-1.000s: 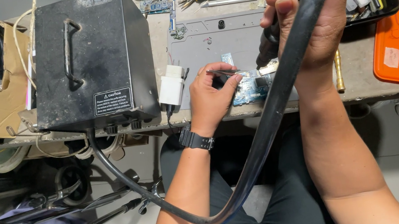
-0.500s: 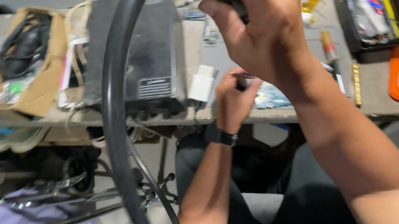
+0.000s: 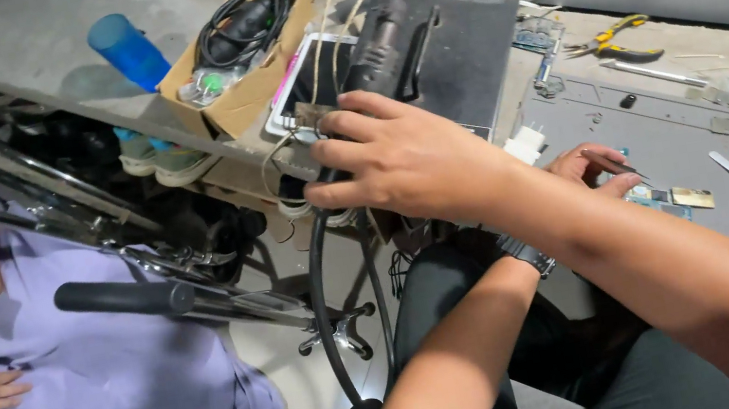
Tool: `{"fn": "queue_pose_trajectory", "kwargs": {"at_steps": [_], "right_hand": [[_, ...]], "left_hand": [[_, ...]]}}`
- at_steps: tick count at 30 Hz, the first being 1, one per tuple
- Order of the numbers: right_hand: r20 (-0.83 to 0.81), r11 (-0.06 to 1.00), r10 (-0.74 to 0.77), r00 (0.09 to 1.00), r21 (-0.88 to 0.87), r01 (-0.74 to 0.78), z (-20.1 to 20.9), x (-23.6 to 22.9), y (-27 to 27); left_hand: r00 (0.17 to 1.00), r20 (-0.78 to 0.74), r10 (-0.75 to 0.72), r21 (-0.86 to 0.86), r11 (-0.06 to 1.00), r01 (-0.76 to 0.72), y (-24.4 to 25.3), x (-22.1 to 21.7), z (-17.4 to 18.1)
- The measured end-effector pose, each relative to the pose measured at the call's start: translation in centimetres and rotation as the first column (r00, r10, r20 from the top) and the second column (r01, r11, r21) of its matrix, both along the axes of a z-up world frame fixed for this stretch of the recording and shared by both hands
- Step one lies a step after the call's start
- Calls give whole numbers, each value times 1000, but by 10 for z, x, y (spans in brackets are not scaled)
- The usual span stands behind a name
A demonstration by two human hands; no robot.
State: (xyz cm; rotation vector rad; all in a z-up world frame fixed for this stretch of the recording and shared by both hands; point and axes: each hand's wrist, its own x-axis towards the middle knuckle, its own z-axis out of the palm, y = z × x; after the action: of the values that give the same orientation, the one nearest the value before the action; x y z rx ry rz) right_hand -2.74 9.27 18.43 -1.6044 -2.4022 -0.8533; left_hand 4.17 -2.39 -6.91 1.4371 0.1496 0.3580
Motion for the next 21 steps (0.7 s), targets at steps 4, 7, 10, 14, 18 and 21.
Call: {"fn": "queue_pose_trajectory", "kwargs": {"at_steps": [4, 7, 10, 14, 18, 21], "right_hand": [[23, 1000, 14, 1000, 24, -14, -15, 8, 50], [72, 999, -12, 997, 41, 9, -30, 17, 75], [61, 1000, -26, 998, -10, 26, -42, 24, 85], [85, 999, -45, 995, -24, 47, -47, 24, 91], [108, 997, -53, 993, -58, 60, -59, 27, 96], [86, 995, -67, 994, -72, 73, -59, 18, 95]], "left_hand": [[985, -153, -83, 83, 992, 97, 9, -2, 12], [990, -105, -89, -125, 989, 75, 8, -20, 31], [998, -45, -32, -154, 988, 25, 5, -23, 32], [993, -1, -117, -241, 964, 113, 2, -12, 18], [978, -156, -138, -94, 988, 124, 12, -22, 46], [997, 30, -77, -130, 988, 81, 0, -8, 10]]}}
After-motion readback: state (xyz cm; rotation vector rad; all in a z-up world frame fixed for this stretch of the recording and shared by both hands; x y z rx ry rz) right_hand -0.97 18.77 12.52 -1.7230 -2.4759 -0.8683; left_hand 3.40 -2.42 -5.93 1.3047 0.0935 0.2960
